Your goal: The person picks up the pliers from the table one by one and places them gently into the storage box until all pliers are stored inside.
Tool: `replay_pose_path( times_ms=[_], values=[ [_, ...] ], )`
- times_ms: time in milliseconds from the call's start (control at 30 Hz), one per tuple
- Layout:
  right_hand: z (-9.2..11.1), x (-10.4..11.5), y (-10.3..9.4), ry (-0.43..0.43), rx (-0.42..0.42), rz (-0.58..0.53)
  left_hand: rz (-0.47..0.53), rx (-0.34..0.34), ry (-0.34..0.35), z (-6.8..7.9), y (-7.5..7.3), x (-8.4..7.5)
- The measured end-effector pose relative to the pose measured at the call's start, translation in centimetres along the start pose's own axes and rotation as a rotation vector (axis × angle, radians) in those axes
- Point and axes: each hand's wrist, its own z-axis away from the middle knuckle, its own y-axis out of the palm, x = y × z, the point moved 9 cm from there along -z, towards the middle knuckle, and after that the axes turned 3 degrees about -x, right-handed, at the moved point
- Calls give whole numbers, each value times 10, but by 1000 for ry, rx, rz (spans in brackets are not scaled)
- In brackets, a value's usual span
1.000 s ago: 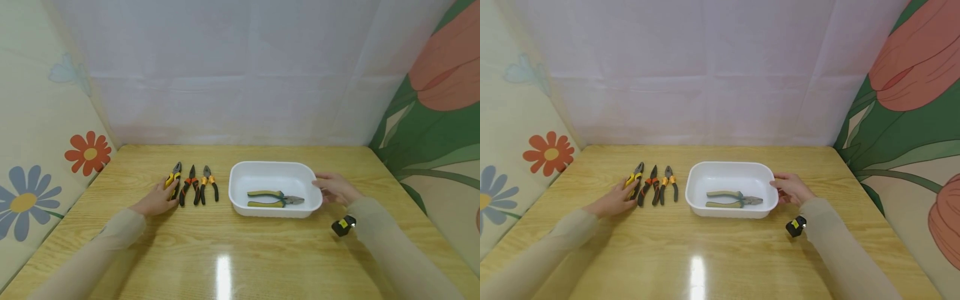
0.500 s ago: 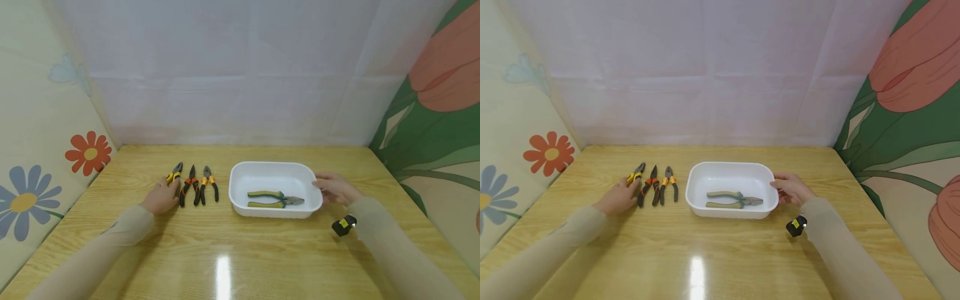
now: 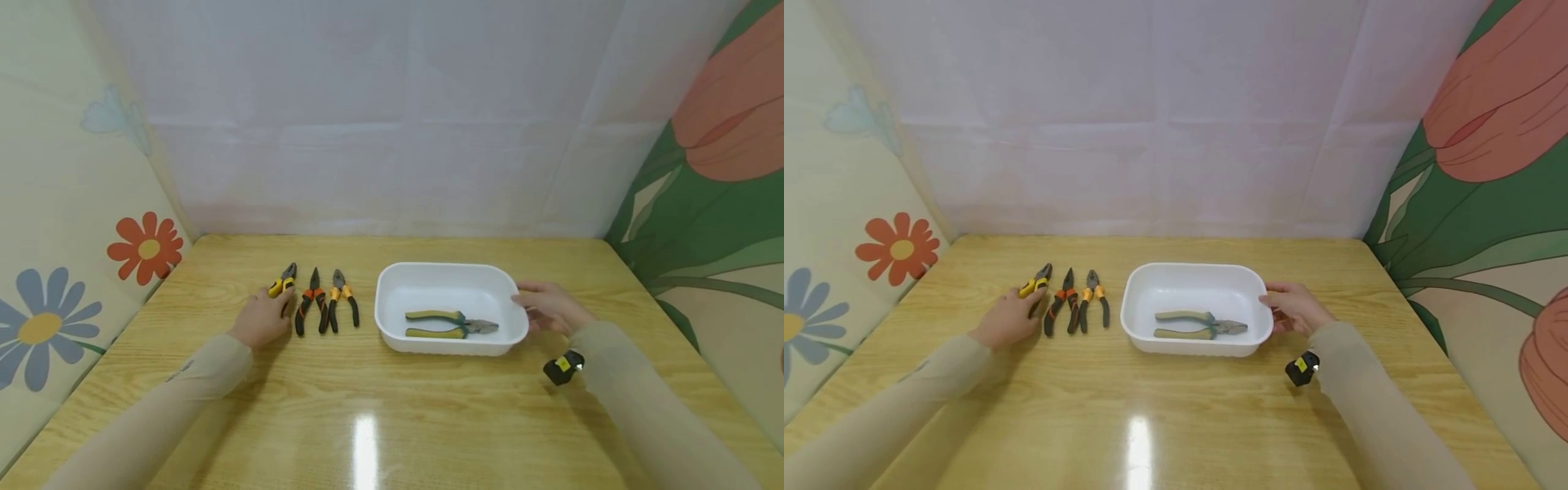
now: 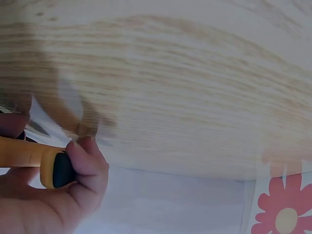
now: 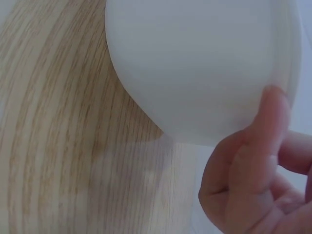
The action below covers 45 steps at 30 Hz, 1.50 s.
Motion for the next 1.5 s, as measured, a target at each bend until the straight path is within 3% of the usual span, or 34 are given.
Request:
replay_pose_path(
  times_ms=[400,800,1133,1500],
  values=[
    [0,0,-1,17,-12,12,-69,-36,2,-1,-5,1],
    [2,1,0,14,-15,19,-85,-13,19,5,-11,-5],
    [2,1,0,13,-19,50,-85,-39,43,1,-5,4],
    [1,2,1,-6,-2,9,-27,-162,100,8,-18,7]
  ],
)
